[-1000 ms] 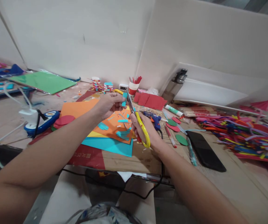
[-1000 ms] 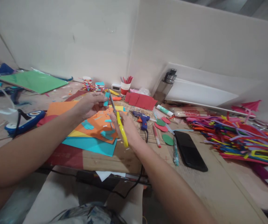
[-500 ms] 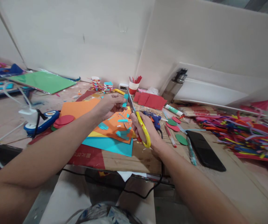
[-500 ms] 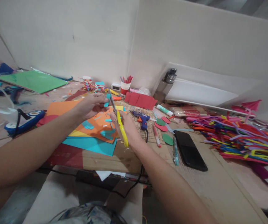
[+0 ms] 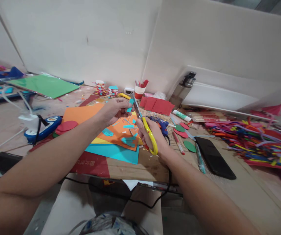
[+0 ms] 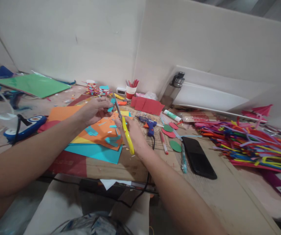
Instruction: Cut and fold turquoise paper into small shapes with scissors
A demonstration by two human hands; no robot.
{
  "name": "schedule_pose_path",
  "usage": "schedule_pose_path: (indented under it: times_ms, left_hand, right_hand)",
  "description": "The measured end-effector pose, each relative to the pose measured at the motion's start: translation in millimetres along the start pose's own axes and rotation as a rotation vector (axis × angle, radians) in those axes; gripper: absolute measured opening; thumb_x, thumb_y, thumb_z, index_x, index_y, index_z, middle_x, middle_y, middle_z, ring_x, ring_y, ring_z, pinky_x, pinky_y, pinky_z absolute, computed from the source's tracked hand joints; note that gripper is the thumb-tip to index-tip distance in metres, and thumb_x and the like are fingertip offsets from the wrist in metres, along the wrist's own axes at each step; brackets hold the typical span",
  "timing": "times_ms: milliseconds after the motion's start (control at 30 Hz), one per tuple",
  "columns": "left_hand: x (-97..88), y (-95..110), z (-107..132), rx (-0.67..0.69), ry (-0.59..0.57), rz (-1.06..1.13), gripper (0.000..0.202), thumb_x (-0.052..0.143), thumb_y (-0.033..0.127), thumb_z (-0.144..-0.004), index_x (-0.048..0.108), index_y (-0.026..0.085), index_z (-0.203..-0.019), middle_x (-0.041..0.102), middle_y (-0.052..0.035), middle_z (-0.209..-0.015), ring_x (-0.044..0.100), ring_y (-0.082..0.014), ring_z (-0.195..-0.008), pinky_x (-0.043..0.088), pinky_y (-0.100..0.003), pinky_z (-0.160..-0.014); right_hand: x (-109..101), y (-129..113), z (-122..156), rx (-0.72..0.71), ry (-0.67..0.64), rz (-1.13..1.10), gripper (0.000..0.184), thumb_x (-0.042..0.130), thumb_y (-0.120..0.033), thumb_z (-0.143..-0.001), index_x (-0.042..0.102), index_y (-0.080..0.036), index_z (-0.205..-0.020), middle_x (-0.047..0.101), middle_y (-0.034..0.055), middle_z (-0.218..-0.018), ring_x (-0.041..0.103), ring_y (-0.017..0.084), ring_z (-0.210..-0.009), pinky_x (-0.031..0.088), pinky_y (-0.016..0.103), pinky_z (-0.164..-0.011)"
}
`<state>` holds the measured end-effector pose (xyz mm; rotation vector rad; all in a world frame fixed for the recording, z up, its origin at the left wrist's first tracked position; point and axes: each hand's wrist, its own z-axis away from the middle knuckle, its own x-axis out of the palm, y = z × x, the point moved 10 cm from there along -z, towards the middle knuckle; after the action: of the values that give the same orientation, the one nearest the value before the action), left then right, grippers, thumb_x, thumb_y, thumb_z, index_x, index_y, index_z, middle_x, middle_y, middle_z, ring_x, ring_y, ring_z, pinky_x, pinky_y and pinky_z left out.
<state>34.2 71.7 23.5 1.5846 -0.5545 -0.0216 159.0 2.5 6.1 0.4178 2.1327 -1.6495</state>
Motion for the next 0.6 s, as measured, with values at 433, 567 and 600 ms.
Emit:
schedule_pose_path:
  times_ms: [433,567,600]
  left_hand:
    - [20.0,6.5,10.0,0.201,-0.034,-0.384,0.014,0.067,0.022,-0.073,0.054,0.018,-0.075,0.067,-0.0018,-0.069,0.055,-0.0092,-0.051,0.04,-0.023,-0.05]
    - [31.6,18.3,21.2,0.43,0.023,-0.702,0.011,0.066,0.014,-0.07,0.056,0.019,-0.07,0.058,0.0021,-0.063,0.051,-0.0094,-0.055,0.038,-0.024,-0.056]
    - [35.4,20.0,24.1,0.473,0.028,-0.765,0.011,0.065,0.012,-0.069,0.057,0.019,-0.07,0.057,0.0025,-0.062,0.049,-0.0095,-0.056,0.037,-0.024,-0.057]
  right_hand:
    - [-25.3,0.1,-13.1,0.006,0.226,-0.458,0.044,0.067,-0.06,-0.076,0.047,-0.025,-0.096,0.045,-0.0107,-0.056,0.042,0.007,-0.039,0.035,0.019,-0.037]
    - [-28.2,0.8,-13.8,0.008,0.266,-0.447,0.045,0.067,-0.058,-0.076,0.046,-0.027,-0.1,0.042,-0.0108,-0.057,0.042,0.007,-0.043,0.036,0.02,-0.042]
    - [-29.3,0.9,-13.9,-0.001,0.272,-0.424,0.044,0.066,-0.057,-0.077,0.046,-0.027,-0.101,0.043,-0.0102,-0.059,0.043,0.007,-0.044,0.037,0.02,-0.043]
